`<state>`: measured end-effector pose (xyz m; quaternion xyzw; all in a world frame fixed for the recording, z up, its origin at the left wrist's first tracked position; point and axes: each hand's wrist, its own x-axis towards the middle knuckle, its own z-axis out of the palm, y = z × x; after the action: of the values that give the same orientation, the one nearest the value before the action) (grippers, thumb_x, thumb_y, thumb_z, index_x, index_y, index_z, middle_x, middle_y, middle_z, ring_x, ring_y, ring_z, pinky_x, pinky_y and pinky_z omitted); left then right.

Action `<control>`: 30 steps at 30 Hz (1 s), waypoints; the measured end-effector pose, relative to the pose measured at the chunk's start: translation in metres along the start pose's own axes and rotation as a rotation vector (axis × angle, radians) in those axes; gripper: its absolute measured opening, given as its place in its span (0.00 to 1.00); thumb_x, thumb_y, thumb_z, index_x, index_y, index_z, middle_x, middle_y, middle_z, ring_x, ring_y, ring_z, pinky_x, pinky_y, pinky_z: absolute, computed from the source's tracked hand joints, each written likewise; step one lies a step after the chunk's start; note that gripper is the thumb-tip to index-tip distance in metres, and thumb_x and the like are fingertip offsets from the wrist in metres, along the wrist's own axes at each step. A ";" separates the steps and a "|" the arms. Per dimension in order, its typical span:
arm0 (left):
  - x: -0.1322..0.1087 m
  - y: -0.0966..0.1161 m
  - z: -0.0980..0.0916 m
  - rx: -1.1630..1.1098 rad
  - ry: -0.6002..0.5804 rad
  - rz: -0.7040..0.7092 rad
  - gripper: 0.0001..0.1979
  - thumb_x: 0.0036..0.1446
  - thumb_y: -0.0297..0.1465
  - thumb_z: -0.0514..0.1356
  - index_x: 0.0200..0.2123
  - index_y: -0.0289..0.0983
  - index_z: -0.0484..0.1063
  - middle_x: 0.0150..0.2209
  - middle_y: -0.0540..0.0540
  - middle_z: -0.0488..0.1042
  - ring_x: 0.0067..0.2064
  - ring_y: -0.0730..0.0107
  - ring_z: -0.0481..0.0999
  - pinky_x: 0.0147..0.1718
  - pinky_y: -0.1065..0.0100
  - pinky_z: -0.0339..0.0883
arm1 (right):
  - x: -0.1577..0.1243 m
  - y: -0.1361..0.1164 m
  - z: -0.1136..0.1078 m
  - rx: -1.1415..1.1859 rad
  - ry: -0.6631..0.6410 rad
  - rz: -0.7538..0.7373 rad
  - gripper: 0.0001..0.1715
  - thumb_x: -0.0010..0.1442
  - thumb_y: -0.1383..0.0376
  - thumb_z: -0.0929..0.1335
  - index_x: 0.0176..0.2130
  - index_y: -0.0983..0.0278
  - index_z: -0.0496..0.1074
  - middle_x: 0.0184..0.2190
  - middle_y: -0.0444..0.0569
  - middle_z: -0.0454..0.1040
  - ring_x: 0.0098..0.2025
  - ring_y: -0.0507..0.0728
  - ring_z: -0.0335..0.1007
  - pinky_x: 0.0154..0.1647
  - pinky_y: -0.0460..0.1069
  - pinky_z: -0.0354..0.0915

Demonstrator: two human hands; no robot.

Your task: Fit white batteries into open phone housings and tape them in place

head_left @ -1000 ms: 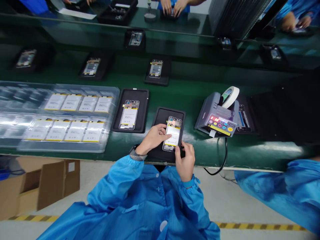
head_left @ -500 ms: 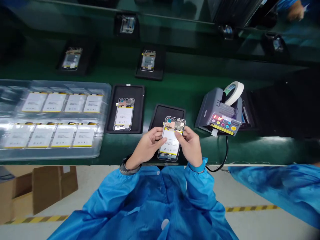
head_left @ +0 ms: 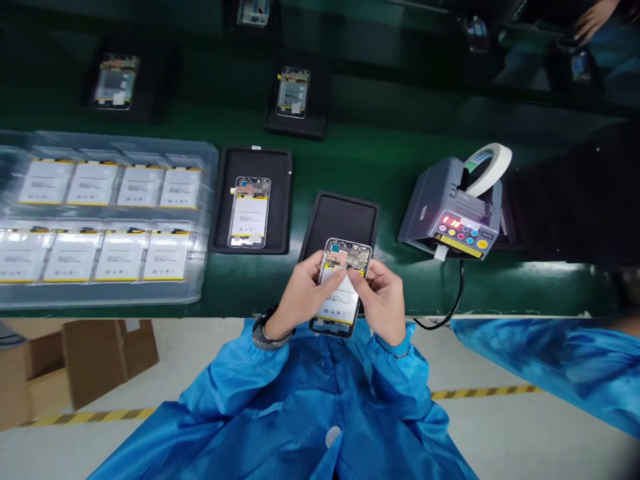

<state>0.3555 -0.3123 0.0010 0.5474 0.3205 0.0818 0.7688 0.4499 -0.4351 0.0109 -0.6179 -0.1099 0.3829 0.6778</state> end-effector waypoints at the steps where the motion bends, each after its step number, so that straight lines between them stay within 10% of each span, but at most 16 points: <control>1: -0.001 -0.001 0.002 0.000 0.017 -0.002 0.23 0.53 0.46 0.72 0.42 0.35 0.75 0.34 0.46 0.81 0.32 0.66 0.79 0.29 0.72 0.70 | -0.003 0.001 0.001 0.000 0.016 -0.006 0.21 0.58 0.49 0.78 0.41 0.61 0.77 0.36 0.48 0.84 0.31 0.58 0.79 0.32 0.51 0.74; 30: -0.026 0.008 0.004 0.115 0.100 0.036 0.15 0.47 0.40 0.73 0.32 0.34 0.82 0.29 0.46 0.80 0.27 0.69 0.73 0.26 0.71 0.67 | -0.037 0.006 0.004 -0.207 0.066 -0.185 0.12 0.66 0.56 0.73 0.37 0.62 0.76 0.28 0.45 0.77 0.28 0.54 0.70 0.30 0.47 0.65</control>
<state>0.3391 -0.3248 0.0196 0.5915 0.3528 0.1041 0.7175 0.4195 -0.4570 0.0179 -0.6841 -0.1830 0.2846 0.6461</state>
